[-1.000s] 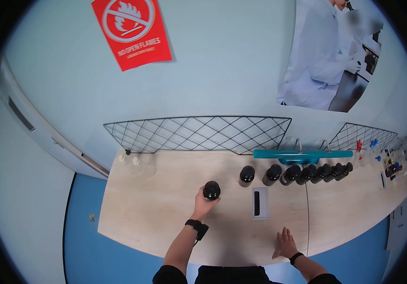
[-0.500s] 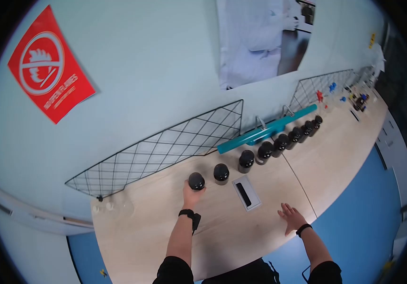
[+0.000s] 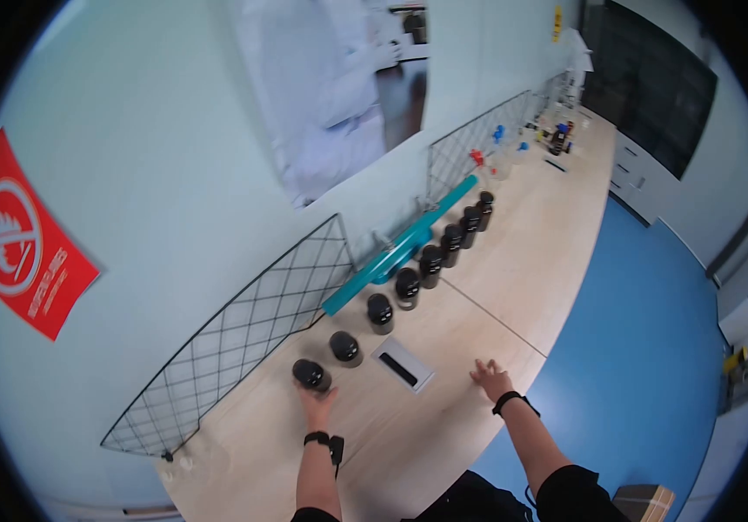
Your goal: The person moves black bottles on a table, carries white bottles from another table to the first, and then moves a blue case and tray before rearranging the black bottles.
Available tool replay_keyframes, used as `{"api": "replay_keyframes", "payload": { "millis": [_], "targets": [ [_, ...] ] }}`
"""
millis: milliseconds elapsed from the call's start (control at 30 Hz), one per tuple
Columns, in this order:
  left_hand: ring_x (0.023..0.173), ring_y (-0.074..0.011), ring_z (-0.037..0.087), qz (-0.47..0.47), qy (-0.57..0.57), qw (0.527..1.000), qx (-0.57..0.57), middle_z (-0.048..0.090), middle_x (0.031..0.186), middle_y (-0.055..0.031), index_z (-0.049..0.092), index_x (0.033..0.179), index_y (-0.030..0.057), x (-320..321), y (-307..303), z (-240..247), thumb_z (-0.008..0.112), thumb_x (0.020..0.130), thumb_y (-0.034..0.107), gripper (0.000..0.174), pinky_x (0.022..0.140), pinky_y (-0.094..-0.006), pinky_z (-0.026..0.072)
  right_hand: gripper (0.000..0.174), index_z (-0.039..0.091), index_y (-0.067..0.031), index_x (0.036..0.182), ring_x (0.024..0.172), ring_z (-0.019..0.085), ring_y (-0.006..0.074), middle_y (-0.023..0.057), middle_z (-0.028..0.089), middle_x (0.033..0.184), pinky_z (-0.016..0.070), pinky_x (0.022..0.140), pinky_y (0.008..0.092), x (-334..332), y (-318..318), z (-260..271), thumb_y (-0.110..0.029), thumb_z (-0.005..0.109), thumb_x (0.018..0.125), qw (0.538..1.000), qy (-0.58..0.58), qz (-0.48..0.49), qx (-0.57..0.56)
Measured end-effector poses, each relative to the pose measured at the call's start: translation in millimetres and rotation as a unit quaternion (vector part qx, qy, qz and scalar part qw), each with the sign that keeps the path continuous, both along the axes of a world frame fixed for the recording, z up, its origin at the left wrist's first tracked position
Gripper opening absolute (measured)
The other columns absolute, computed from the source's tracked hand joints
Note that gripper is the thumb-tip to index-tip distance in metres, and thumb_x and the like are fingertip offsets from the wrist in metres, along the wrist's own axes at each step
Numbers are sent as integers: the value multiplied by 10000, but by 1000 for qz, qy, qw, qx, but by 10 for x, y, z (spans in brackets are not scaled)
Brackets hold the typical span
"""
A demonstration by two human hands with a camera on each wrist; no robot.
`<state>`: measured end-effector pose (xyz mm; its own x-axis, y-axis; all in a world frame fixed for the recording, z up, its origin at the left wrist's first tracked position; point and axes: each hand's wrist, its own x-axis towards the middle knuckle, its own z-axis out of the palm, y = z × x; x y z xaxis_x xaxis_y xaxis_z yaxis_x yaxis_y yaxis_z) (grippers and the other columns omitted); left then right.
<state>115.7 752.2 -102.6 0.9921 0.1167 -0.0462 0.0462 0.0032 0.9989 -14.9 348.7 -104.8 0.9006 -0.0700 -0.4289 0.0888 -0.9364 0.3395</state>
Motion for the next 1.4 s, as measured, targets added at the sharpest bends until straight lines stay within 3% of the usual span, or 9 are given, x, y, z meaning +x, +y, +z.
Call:
{"api": "replay_keyframes", "payload": {
  "millis": [33, 300, 500, 567, 600, 633, 900, 1133, 1400],
  "targets": [
    [1256, -323, 276, 21, -25, 973, 228, 234, 1349, -263, 75, 1343, -74, -42, 83, -257, 789, 577, 222, 1089, 1042, -354, 229, 463, 377, -284, 1276, 1197, 368, 338, 44, 205, 1422, 494, 783, 370, -7, -19, -83, -114, 404, 846, 999, -34, 1, 40],
    [1301, -426, 79, -129, 52, 831, 538, 132, 1373, -321, 159, 1305, -128, -1167, -407, -249, 551, 747, 384, 852, 1044, -505, 132, 469, 354, -23, 1248, 1155, 364, 449, 163, 276, 1363, 464, 848, 415, -204, 240, -77, -84, 415, 787, 943, -145, -126, 271],
    [1298, -453, -56, -137, 232, 785, 557, -73, 1385, -327, 54, 1331, -106, -1634, -1307, -444, 487, 747, 487, 938, 1036, -532, 82, 619, 345, 10, 1276, 1252, 305, 311, 134, 254, 1394, 341, 968, 386, -1292, -252, -168, -13, 486, 674, 912, -127, -5, 389],
    [1267, -453, 99, -101, 198, 776, 590, 87, 1355, -331, 156, 1318, -84, -1773, -1781, -205, 567, 731, 445, 890, 1000, -529, 188, 584, 332, -36, 1296, 1260, 307, 277, 107, 245, 1408, 330, 979, 452, -1784, -600, -74, -23, 451, 724, 918, -61, -16, 391],
    [1236, -453, 254, -59, 166, 761, 624, 247, 1325, -335, 259, 1305, -62, -1801, -2045, -85, 647, 715, 403, 845, 965, -525, 295, 567, 335, -45, 1296, 1243, 336, 287, 135, 288, 1384, 336, 978, 434, -2071, -810, -181, -47, 433, 738, 902, -76, -68, 420],
    [1236, -563, -12, -144, 237, 797, 537, -19, 1355, -377, 55, 1346, -70, -1723, -2161, -199, 495, 743, 577, 988, 980, -627, 136, 563, 333, -50, 1298, 1212, 372, 309, 164, 328, 1355, 360, 962, 403, -2356, -1060, -183, -73, 424, 743, 883, -94, -117, 445],
    [1295, -442, -109, -204, 314, 781, 501, -105, 1384, -318, 11, 1350, -64, -1697, -4331, 257, 448, 787, 494, 905, 1034, -539, 46, 479, 560, -53, 1115, 1012, 540, 327, 174, 588, 1062, 428, 885, 384, -4466, -3090, -940, -346, 528, 736, 744, 4, -574, 342],
    [1312, -385, -125, -269, 122, 774, 560, -67, 1412, -273, 31, 1337, -100, -1504, -5678, 81, 449, 790, 500, 914, 1013, -570, -21, 470, 605, -75, 1064, 1015, 538, 338, 173, 596, 1048, 421, 894, 370, -4226, -3971, -1150, -389, 558, 717, 648, -42, -654, 388],
    [1308, -404, -109, -177, 177, 802, 542, -61, 1410, -277, 54, 1340, -92, -646, -7504, 3, 485, 773, 445, 892, 1005, -588, -6, 414, 633, -68, 999, 1024, 537, 316, 166, 604, 1031, 418, 889, 371, -3711, -5580, -1529, -380, 570, 733, 677, -29, -611, 410]
  ]
}}
